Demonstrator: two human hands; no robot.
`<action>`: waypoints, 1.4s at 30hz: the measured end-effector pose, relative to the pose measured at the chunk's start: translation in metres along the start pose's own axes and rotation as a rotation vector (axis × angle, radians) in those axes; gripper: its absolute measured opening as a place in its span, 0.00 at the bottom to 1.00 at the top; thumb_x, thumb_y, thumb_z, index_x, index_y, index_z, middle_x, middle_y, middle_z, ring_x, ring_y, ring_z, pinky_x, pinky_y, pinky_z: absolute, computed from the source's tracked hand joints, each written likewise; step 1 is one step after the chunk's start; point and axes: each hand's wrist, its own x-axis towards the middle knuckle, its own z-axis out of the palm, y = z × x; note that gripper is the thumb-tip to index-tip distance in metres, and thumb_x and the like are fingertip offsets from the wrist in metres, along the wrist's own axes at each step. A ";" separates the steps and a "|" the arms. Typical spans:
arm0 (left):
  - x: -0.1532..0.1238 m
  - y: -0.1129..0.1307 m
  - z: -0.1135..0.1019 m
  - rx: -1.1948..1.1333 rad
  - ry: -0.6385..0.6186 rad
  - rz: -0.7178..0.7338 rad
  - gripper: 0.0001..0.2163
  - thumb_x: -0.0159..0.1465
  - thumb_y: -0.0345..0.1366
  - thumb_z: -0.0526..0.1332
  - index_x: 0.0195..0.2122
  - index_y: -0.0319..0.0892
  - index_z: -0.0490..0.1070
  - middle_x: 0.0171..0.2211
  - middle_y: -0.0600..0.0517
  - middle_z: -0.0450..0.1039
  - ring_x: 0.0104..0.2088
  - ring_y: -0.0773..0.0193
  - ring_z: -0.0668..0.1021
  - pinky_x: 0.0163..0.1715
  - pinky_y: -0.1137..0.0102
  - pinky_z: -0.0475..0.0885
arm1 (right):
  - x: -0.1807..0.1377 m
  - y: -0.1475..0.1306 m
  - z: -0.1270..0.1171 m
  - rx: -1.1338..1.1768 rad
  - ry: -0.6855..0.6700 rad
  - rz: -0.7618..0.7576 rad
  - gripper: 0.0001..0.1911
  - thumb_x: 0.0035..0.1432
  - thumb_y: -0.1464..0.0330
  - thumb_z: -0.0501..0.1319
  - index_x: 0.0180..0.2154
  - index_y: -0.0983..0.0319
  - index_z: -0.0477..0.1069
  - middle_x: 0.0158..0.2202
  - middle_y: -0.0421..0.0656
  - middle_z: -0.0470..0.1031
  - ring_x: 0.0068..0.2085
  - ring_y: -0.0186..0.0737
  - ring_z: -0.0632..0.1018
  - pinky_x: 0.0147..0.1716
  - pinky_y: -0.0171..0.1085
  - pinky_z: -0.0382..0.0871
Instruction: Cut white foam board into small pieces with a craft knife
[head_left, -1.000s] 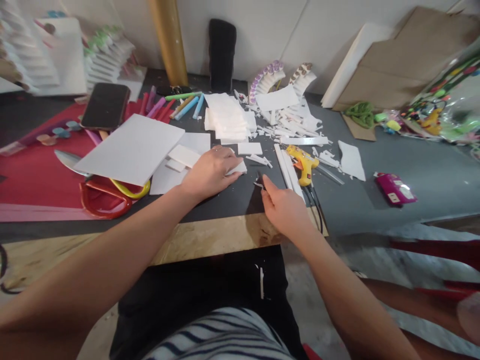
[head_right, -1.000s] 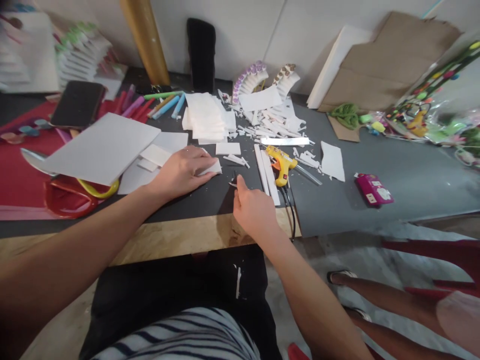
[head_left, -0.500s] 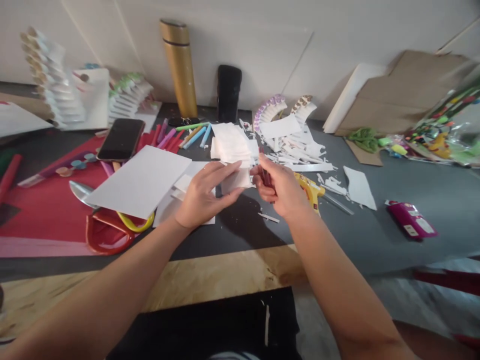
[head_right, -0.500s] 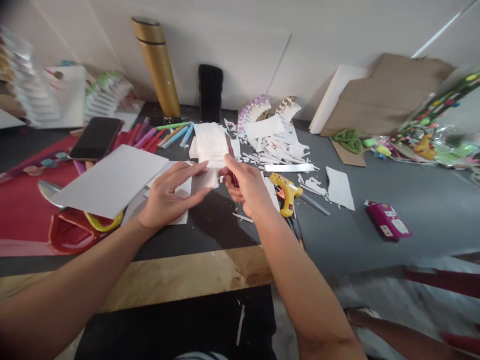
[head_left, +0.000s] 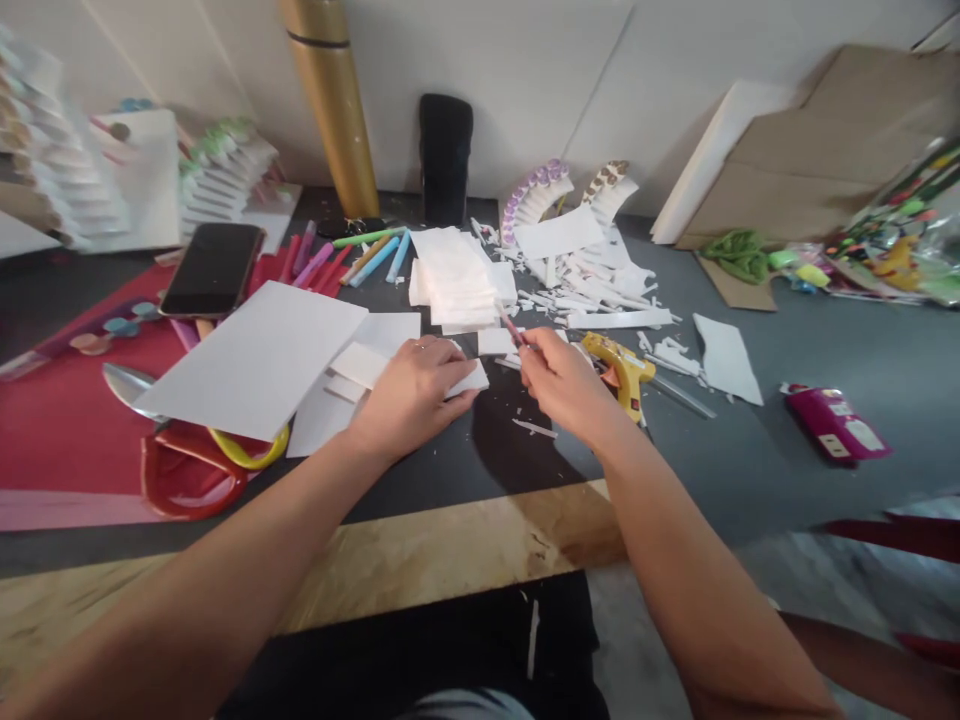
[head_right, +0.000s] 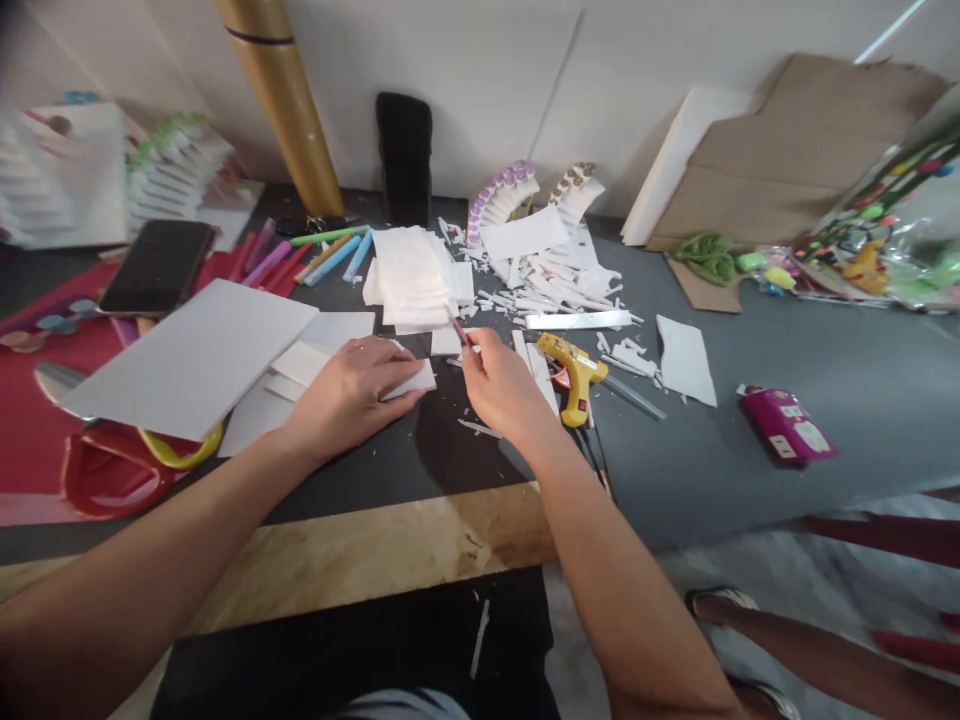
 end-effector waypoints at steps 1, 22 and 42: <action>0.000 0.001 0.000 0.026 -0.034 0.000 0.08 0.67 0.33 0.61 0.43 0.36 0.78 0.39 0.42 0.77 0.41 0.52 0.77 0.42 0.58 0.73 | -0.005 -0.003 -0.002 -0.068 -0.047 -0.004 0.14 0.69 0.67 0.50 0.50 0.61 0.70 0.29 0.42 0.73 0.27 0.37 0.72 0.26 0.34 0.57; 0.002 0.001 0.006 0.031 -0.061 0.007 0.07 0.67 0.32 0.61 0.36 0.38 0.78 0.36 0.43 0.74 0.39 0.55 0.74 0.40 0.60 0.73 | -0.030 -0.026 0.010 -0.741 -0.225 -0.182 0.25 0.68 0.69 0.48 0.62 0.66 0.70 0.39 0.53 0.82 0.39 0.50 0.81 0.32 0.40 0.65; 0.000 0.000 0.006 0.036 -0.058 -0.001 0.09 0.67 0.34 0.60 0.37 0.38 0.79 0.37 0.42 0.73 0.40 0.54 0.74 0.40 0.59 0.73 | -0.075 -0.024 0.012 -0.902 -0.341 -0.115 0.31 0.68 0.71 0.48 0.70 0.69 0.57 0.35 0.56 0.82 0.36 0.50 0.82 0.31 0.39 0.67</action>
